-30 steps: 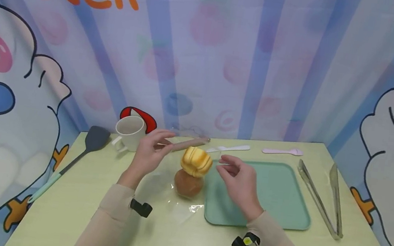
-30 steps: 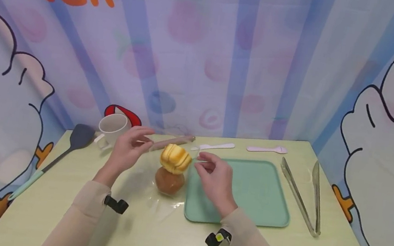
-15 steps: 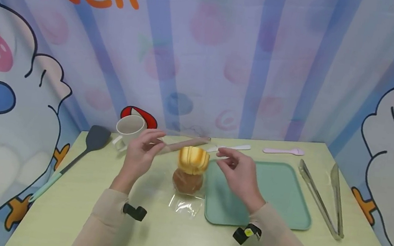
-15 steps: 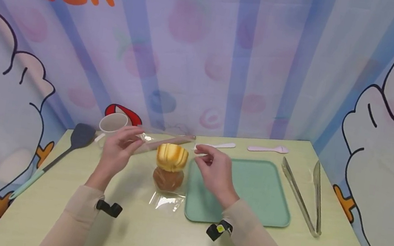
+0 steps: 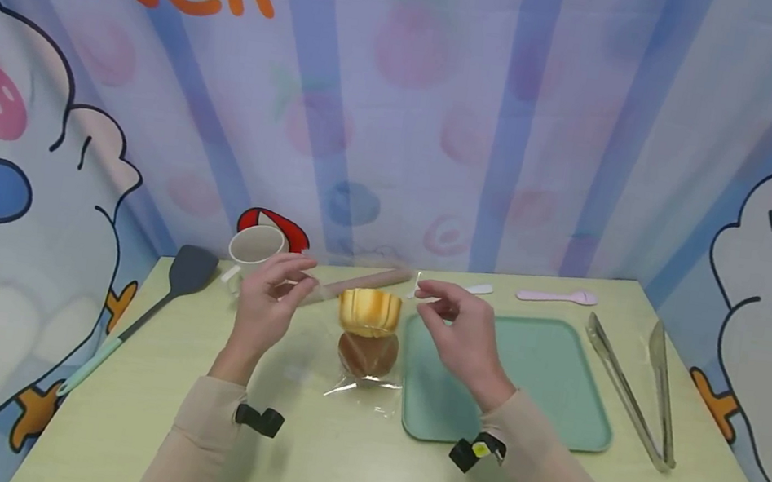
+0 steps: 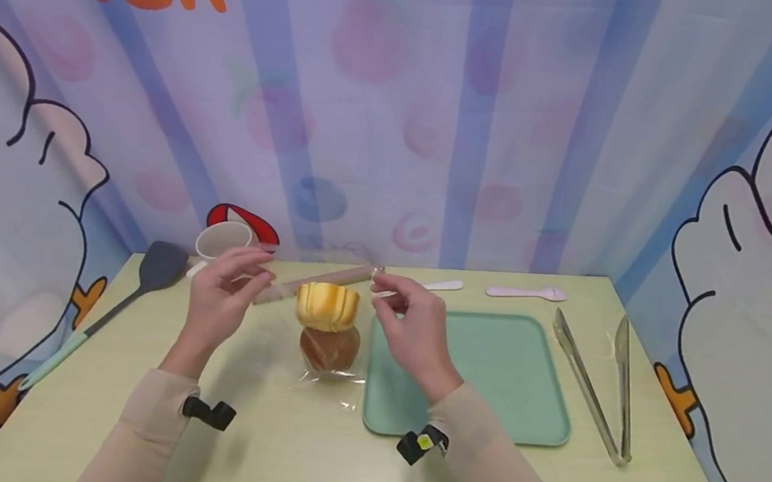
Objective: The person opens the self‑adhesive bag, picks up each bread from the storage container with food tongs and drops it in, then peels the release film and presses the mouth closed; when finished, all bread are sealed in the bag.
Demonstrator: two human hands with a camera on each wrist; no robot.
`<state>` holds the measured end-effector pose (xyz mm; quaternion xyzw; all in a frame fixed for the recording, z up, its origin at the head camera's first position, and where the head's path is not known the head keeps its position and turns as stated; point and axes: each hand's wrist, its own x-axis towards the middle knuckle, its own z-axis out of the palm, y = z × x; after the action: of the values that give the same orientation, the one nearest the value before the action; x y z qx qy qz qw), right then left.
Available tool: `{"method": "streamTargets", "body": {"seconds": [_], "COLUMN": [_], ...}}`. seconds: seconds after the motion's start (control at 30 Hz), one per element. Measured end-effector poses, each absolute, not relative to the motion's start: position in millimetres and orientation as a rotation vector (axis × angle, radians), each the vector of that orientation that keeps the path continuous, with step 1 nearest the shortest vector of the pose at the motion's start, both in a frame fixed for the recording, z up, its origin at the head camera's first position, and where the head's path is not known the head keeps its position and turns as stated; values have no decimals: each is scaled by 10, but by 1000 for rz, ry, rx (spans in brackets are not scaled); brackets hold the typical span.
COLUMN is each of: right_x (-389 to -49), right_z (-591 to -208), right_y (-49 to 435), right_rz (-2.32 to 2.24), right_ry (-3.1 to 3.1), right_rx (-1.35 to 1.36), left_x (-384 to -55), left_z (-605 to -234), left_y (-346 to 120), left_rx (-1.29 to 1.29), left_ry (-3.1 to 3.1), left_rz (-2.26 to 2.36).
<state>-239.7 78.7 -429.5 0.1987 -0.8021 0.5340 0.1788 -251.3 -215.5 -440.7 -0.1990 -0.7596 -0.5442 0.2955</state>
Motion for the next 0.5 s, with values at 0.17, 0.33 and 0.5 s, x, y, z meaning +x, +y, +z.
{"method": "streamTargets", "body": {"seconds": [0.17,0.33,0.5], "right_x": [-2416,-2414,-2394], "right_z": [-4232,-4193,-4203], "right_y": [779,734,665], "right_rz": [1501,1515,1538], "right_ry": [-2210,-2187,-2144], "right_rx": [601,676,661], "left_x": [-2491,-2464,-2476], "left_z": [-4397,-4345,-4362], "left_y": [-2175,-2162,-2164], "left_rx": [-539,-624,-669], "left_ry": [-1957,-1975,-1986], "left_rz": [-1476,-1450,-1432]}}
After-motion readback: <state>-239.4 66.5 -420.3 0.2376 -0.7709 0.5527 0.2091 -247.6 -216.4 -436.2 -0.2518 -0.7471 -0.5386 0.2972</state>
